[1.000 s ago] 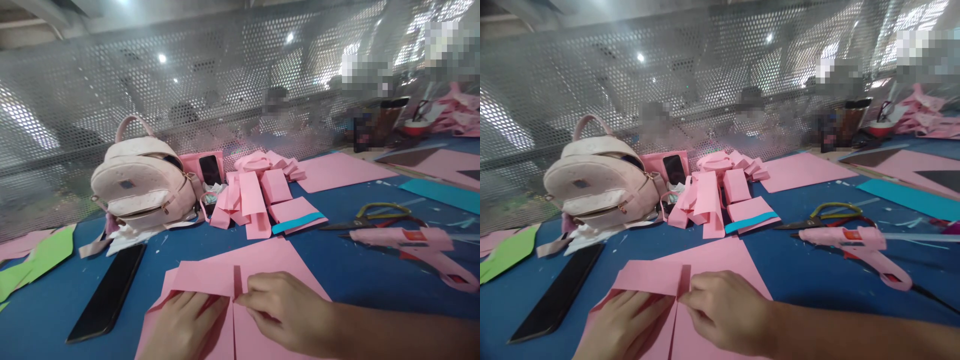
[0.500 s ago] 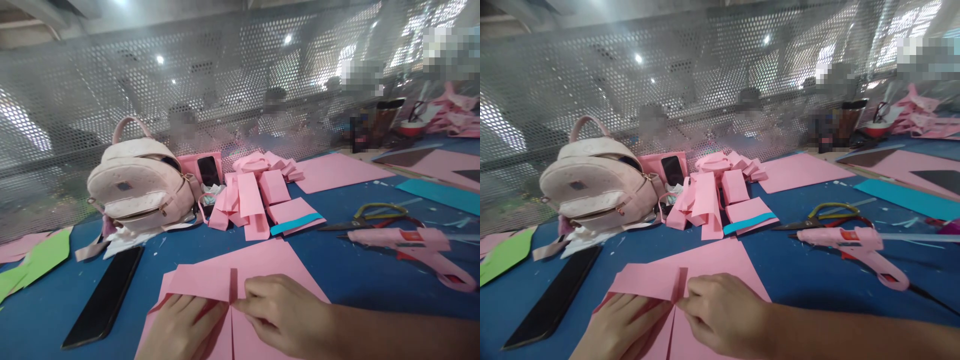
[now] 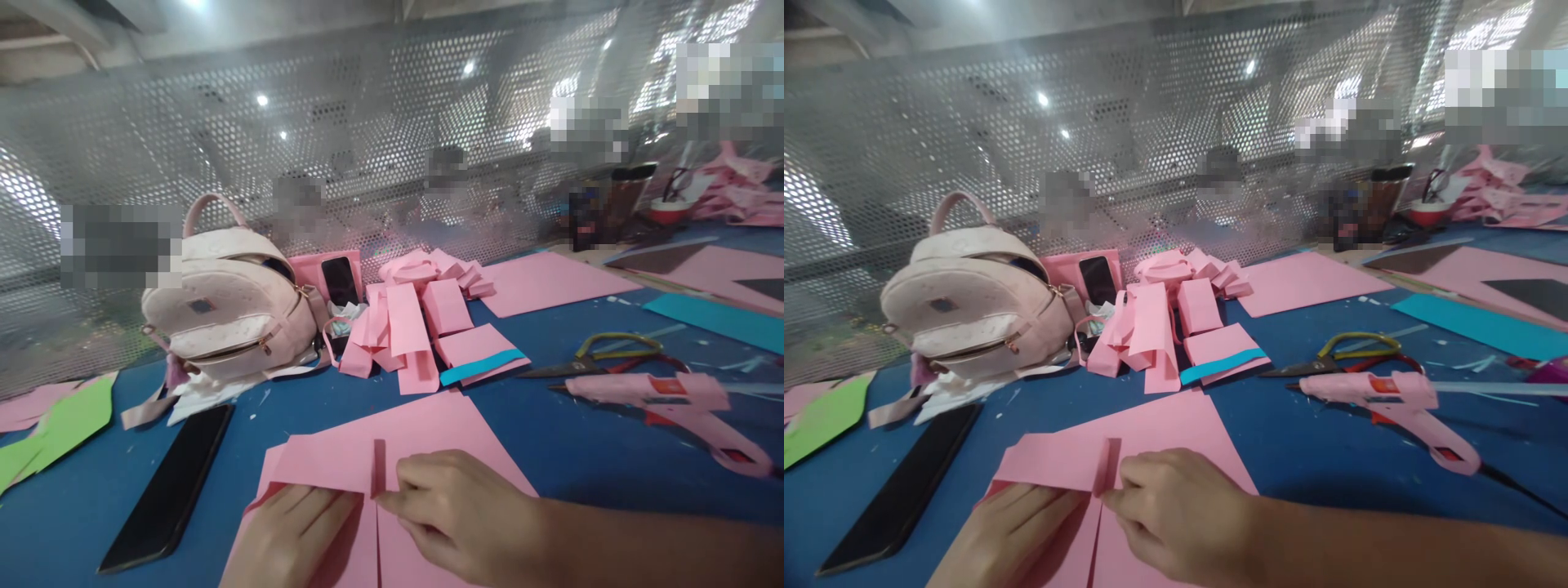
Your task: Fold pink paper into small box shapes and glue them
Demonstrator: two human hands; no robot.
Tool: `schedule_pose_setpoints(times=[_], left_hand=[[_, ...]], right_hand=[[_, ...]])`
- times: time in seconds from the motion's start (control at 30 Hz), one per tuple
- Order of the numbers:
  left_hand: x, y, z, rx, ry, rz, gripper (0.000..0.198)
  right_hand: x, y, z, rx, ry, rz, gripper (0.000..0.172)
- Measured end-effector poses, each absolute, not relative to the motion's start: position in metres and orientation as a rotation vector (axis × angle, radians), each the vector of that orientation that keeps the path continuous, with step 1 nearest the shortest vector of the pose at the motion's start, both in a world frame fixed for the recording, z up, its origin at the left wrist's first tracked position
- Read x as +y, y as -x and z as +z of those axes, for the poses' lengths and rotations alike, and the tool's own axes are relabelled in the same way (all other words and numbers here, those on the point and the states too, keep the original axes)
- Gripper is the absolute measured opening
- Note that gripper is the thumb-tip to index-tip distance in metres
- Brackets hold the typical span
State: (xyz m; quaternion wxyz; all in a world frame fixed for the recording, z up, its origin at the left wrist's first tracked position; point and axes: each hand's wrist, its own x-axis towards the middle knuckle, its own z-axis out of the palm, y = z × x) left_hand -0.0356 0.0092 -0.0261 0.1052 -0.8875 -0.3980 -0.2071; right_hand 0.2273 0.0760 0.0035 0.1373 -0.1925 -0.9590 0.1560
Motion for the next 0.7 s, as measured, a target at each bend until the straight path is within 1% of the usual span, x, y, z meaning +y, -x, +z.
schedule_pose_setpoints(times=[0.17, 0.3, 0.5, 0.7], left_hand=[[0.01, 0.039, -0.022, -1.148, 2.643, -0.545, 0.041], [0.013, 0.04, -0.017, -1.063, 2.657, -0.495, 0.038], [0.013, 0.039, -0.018, -1.065, 2.639, -0.471, 0.035], [0.013, 0.036, -0.014, -1.057, 2.601, -0.48, 0.041]], right_hand=[[0.077, -0.227, 0.002, -2.77, 0.547, 0.449, 0.025], [0.077, -0.227, 0.0, -2.766, 0.55, 0.441, 0.024], [0.077, -0.227, 0.0, -2.766, 0.55, 0.419, 0.021], [0.076, -0.226, -0.001, -2.757, 0.542, 0.42, 0.019]])
